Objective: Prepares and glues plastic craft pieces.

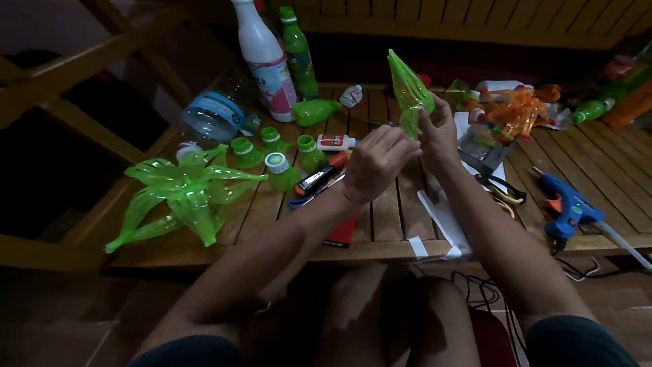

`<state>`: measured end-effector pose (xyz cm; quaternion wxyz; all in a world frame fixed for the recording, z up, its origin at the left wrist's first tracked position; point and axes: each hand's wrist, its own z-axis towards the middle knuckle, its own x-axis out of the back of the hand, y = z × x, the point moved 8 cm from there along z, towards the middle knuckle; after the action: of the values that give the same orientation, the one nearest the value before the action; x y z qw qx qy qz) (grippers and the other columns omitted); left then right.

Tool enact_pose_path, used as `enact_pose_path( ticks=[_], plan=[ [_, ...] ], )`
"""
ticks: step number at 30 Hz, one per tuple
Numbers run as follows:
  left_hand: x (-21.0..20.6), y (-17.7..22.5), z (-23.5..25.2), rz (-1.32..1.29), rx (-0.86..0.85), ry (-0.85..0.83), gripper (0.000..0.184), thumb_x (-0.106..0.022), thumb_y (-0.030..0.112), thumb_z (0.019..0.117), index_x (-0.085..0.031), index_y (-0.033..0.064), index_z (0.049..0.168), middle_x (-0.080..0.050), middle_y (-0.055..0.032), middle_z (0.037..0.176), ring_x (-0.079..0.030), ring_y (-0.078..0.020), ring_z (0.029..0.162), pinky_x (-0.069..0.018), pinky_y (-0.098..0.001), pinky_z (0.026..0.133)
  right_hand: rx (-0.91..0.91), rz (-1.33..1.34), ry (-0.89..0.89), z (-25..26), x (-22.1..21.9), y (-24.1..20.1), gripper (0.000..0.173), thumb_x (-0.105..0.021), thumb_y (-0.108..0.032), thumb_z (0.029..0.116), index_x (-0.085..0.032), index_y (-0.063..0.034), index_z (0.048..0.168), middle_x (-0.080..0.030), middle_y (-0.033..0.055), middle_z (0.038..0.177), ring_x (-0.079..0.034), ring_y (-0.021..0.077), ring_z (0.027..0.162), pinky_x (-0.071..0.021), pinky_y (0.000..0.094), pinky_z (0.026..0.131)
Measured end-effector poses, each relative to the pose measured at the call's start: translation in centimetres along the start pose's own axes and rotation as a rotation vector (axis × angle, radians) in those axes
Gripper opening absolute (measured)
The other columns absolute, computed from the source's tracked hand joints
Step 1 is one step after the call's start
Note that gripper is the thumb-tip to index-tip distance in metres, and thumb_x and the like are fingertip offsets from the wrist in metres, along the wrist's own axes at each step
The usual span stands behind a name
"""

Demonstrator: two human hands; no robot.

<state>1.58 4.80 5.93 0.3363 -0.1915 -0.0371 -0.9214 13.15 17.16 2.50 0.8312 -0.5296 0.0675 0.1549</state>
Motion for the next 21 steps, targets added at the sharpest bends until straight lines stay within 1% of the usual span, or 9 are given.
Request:
enact_pose_path(
  ticks=[3,5,8,11,14,16,19,20,21],
  plan=[
    [0.3,-0.4,0.0,-0.032,0.042,0.02,0.013,-0.071,0.01,0.0955,-0.077,-0.0017,0.096,-0.074,-0.017,0.093,-0.071,-0.026,0.09,-0.0568,-0.0306,0.085,0.031,0.005,-0.016,0.0,-0.2,-0.3,0.046,-0.061,-0.004,0.0993,-0.042,-0.0014,0.141,-0.059,0.0057,0.119,-0.066,0.0095,0.098,-0.0598,0.0283,0.084],
    [0.8,-1.3,0.3,-0.066,0.102,0.021,0.014,-0.07,0.009,0.0967,-0.076,-0.0029,0.098,-0.073,-0.0173,0.095,-0.07,-0.0249,0.092,-0.0561,-0.0299,0.086,0.058,-0.017,-0.025,0.3,-0.1,-0.8,0.049,-0.065,-0.006,0.0981,-0.043,-0.0023,0.142,-0.058,0.0078,0.124,-0.068,0.0123,0.097,-0.0619,0.0306,0.081],
    [1.6,-4.4,0.3,-0.217,0.374,0.017,0.019,-0.064,0.009,0.0998,-0.071,-0.0082,0.105,-0.071,-0.0187,0.102,-0.069,-0.0182,0.096,-0.0568,-0.0281,0.087,0.138,-0.116,-0.066,0.4,0.1,-1.8,0.058,-0.07,-0.008,0.0938,-0.043,-0.0003,0.144,-0.055,0.011,0.132,-0.067,0.0147,0.103,-0.0621,0.0319,0.083],
    [2.3,-8.2,-0.2,-0.38,0.725,0.004,0.03,-0.056,0.016,0.1048,-0.061,-0.0049,0.125,-0.068,-0.0131,0.116,-0.066,-0.0107,0.102,-0.0549,-0.0268,0.089,0.262,-0.194,-0.193,-0.2,-1.2,-2.6,0.059,-0.073,-0.002,0.0901,-0.044,0.0048,0.141,-0.056,0.0133,0.134,-0.067,0.0138,0.106,-0.0615,0.0306,0.087],
    [2.8,-10.4,-0.8,-0.473,0.903,0.045,0.032,-0.047,0.022,0.109,-0.062,-0.0001,0.127,-0.071,-0.0059,0.111,-0.066,-0.009,0.101,-0.0533,-0.0279,0.087,0.3,-0.298,-0.295,-1.0,-2.7,-2.4,0.06,-0.075,0.001,0.0873,-0.047,0.0078,0.14,-0.056,0.017,0.138,-0.067,0.0149,0.109,-0.0598,0.0306,0.09],
    [3.4,-10.9,-0.8,-0.416,0.912,0.075,0.03,-0.049,0.024,0.1088,-0.065,-0.0001,0.119,-0.07,-0.0051,0.109,-0.065,-0.008,0.101,-0.053,-0.0269,0.088,0.315,-0.358,-0.305,-1.1,-2.8,-2.2,0.059,-0.077,-0.002,0.0872,-0.05,0.0068,0.139,-0.056,0.018,0.138,-0.067,0.015,0.107,-0.0598,0.0302,0.089],
    [6.8,-9.3,1.5,-0.163,0.674,0.096,0.034,-0.053,0.022,0.1062,-0.066,-0.0077,0.118,-0.066,-0.0185,0.118,-0.063,-0.0169,0.11,-0.0508,-0.0318,0.096,0.346,-0.392,-0.307,-1.1,-2.6,-2.0,0.059,-0.077,-0.004,0.0886,-0.051,0.0053,0.14,-0.055,0.0197,0.138,-0.067,0.0172,0.107,-0.0607,0.0307,0.088],
    [8.6,-7.7,2.8,-0.176,0.617,0.102,0.034,-0.05,0.021,0.1072,-0.063,-0.008,0.12,-0.064,-0.0172,0.121,-0.062,-0.0157,0.112,-0.0506,-0.0311,0.097,0.365,-0.415,-0.309,-1.0,-2.6,-2.0,0.059,-0.077,-0.005,0.0889,-0.051,0.0052,0.141,-0.055,0.0208,0.137,-0.067,0.018,0.106,-0.0606,0.0307,0.087],
    [10.3,-5.7,4.1,-0.255,0.581,0.102,0.033,-0.045,0.021,0.1086,-0.061,-0.0056,0.12,-0.066,-0.0108,0.119,-0.063,-0.0121,0.111,-0.0529,-0.0304,0.096,0.375,-0.445,-0.312,-0.9,-2.6,-2.0,0.058,-0.077,-0.006,0.0893,-0.052,0.0051,0.14,-0.055,0.0217,0.136,-0.067,0.0188,0.106,-0.0605,0.0307,0.087]
  ],
)
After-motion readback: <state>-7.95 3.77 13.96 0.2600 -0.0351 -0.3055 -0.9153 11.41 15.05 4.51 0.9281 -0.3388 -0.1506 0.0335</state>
